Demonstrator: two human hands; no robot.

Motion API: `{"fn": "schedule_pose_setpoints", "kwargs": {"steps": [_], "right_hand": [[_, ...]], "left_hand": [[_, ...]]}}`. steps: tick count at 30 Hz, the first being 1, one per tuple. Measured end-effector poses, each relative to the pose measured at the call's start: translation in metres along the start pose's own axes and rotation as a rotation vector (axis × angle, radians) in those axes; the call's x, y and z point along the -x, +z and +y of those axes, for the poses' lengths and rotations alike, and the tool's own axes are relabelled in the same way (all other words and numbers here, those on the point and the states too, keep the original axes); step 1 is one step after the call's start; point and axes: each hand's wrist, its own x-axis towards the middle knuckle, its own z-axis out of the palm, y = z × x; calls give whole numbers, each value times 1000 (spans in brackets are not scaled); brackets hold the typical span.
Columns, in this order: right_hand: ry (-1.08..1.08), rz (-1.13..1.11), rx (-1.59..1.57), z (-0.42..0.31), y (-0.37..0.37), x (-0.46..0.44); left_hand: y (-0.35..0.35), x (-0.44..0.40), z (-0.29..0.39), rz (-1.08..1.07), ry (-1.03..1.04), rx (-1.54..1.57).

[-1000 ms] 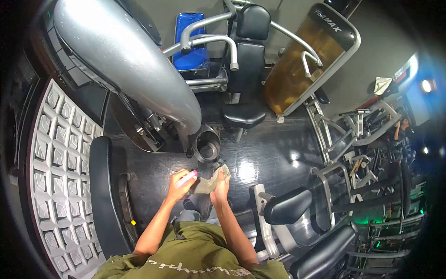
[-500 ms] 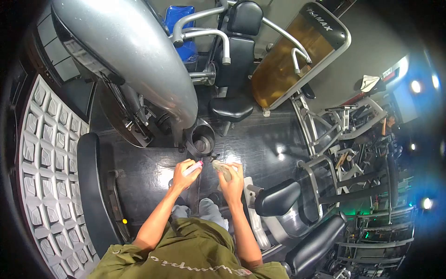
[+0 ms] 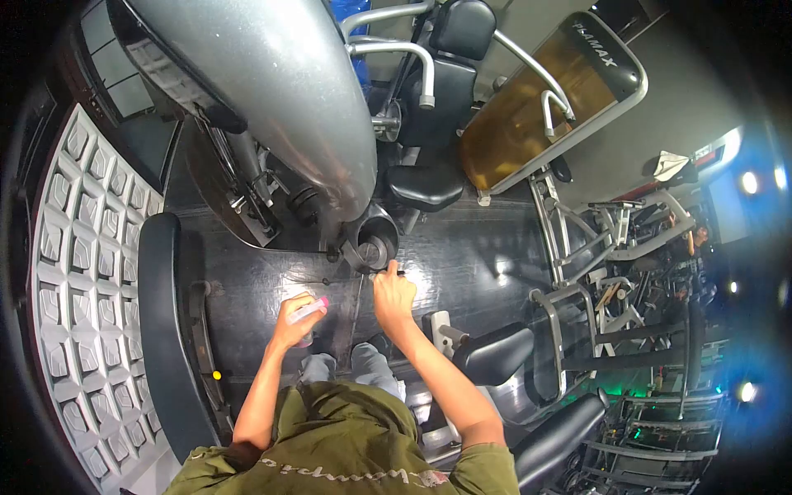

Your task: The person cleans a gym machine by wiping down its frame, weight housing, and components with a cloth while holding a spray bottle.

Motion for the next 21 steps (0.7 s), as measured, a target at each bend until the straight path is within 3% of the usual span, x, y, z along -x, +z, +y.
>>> {"fn": "schedule_pose_setpoints", "kwargs": {"steps": [7,11,13,14,15,17,21], "right_hand": [[-103,32,45,10,9,-2],[-232,-76,-136,31,-15,11],[-37,129,-697,33,-21,33],[52,322,-821,33,5,35],[50,321,-823,27,11,36],[443,387,-1235,4,21,35],[531,826,-1083,-47,45,18]], "left_hand": [[-10,-4,11,22,-118,126],[-15,-6,20,35,-89,122],[-18,-5,20,38,-65,104],[-19,-4,17,32,-93,122],[-20,-3,15,21,-121,140],[-22,-4,13,15,-130,129],[-23,-3,9,64,-107,155]]}}
